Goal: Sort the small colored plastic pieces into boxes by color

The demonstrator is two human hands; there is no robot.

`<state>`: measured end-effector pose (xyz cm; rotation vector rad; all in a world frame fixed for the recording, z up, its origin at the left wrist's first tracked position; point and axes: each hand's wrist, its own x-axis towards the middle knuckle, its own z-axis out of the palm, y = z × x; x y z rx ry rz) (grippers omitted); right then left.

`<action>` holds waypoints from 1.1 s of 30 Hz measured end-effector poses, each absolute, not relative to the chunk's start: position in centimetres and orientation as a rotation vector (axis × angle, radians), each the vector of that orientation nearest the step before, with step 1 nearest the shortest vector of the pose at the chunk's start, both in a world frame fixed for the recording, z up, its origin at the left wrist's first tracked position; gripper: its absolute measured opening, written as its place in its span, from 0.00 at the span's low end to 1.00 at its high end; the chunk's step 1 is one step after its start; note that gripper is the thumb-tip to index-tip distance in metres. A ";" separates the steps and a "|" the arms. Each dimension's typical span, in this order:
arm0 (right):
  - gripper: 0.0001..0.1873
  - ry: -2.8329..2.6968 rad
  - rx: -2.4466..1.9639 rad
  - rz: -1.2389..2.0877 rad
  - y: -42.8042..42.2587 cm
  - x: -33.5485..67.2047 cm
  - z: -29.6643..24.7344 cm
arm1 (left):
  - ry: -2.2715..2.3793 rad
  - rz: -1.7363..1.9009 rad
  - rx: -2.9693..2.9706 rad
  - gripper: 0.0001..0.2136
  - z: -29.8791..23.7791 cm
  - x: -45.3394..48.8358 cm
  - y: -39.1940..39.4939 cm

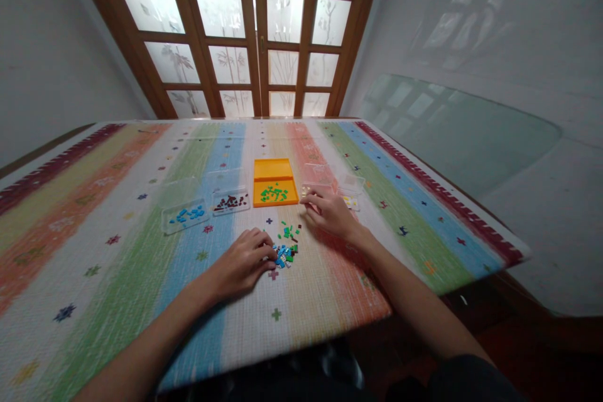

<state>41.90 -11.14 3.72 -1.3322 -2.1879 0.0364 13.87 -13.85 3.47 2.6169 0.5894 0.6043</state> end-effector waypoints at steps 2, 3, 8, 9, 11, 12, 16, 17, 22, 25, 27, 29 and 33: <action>0.09 -2.197 -1.341 0.048 -11.2 41.9 3.7 | 0.595 0.596 2.626 0.06 3.7 13.8 -13.9; 0.09 -2.201 -1.343 0.053 -11.2 41.9 3.7 | 0.598 0.591 2.629 0.06 3.8 13.8 -13.9; 0.08 -2.216 -1.351 0.073 -11.2 42.0 3.8 | 0.598 0.569 2.630 0.05 4.0 13.8 -14.1; 0.08 -2.218 -1.351 0.079 -11.2 42.0 3.8 | 0.598 0.567 2.628 0.05 4.0 13.8 -14.1; 0.08 -2.225 -1.341 0.087 -11.2 42.0 3.9 | 0.597 0.563 2.627 0.05 3.9 13.8 -14.1; 0.08 -2.230 -1.330 0.089 -11.2 42.0 3.9 | 0.593 0.562 2.628 0.05 3.9 13.9 -14.0; 0.08 -2.243 -1.299 0.080 -11.1 42.1 3.8 | 0.556 0.559 2.630 0.07 3.7 13.9 -13.9; 0.08 -2.242 -1.302 0.076 -11.1 42.1 3.8 | 0.554 0.562 2.625 0.07 3.7 13.9 -13.8; 0.08 -2.246 -1.309 0.055 -11.2 42.1 3.8 | 0.576 0.619 2.563 0.09 3.9 13.8 -13.7; 0.09 -2.262 -1.300 0.053 -11.2 42.1 3.9 | 0.559 0.650 2.550 0.08 4.0 13.8 -13.7; 0.09 -2.267 -1.297 0.057 -11.2 42.1 4.0 | 0.582 0.669 2.560 0.08 3.9 13.8 -13.7; 0.09 -2.271 -1.292 0.055 -11.2 42.1 4.0 | 0.641 0.690 2.580 0.09 3.7 13.9 -13.7; 0.09 -2.276 -1.294 0.047 -11.2 42.0 4.0 | 0.755 0.674 2.598 0.10 3.3 14.3 -13.6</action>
